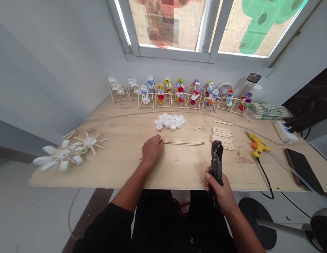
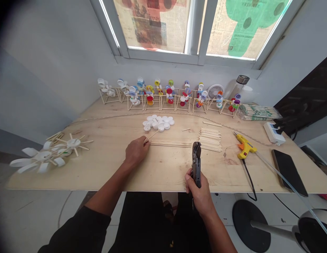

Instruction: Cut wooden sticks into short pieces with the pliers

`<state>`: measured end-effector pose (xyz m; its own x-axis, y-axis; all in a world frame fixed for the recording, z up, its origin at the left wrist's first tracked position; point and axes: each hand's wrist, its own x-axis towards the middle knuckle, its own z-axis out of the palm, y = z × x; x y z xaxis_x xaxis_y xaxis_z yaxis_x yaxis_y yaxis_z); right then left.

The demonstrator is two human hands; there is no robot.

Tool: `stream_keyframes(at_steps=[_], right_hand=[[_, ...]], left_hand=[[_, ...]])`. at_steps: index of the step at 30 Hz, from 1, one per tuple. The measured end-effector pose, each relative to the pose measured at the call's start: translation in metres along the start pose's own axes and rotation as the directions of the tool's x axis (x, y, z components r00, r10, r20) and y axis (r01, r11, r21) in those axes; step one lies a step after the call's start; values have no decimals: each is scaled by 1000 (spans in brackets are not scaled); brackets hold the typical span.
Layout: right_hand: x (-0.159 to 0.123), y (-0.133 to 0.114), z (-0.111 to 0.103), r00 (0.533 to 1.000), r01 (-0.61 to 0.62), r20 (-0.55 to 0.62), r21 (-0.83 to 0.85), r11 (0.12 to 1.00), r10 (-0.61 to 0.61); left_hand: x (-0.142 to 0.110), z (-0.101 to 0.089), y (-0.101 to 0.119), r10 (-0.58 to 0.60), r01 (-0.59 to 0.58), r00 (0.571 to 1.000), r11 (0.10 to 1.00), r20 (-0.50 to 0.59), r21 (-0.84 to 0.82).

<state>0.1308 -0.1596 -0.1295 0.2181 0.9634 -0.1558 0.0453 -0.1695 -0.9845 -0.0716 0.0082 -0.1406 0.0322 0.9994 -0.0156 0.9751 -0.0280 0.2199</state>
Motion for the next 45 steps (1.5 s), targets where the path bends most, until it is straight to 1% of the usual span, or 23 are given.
stream_keyframes(at_steps=[15,26,33,40,45], right_hand=[[0,2,0,1000,21,8,-10,1000,-21],[0,2,0,1000,22,10,-6,1000,-22],[0,2,-1,1000,21,13,-10,1000,-20],[0,1,0,1000,24,10,-13,1000,-24],[0,1,0,1000,27,16,-23,999,-27]], left_hand=[[1,4,1,-12,12,1000,1000,-22,1],[18,-2,2,-6,5,1000,1000,-10,-22],[18,0,4,-9,8,1000,999,-16,-40],[19,4,2,-13,7,999,993,-47,-117],[18,6,1,-19,-13,992,968,-124,-252]])
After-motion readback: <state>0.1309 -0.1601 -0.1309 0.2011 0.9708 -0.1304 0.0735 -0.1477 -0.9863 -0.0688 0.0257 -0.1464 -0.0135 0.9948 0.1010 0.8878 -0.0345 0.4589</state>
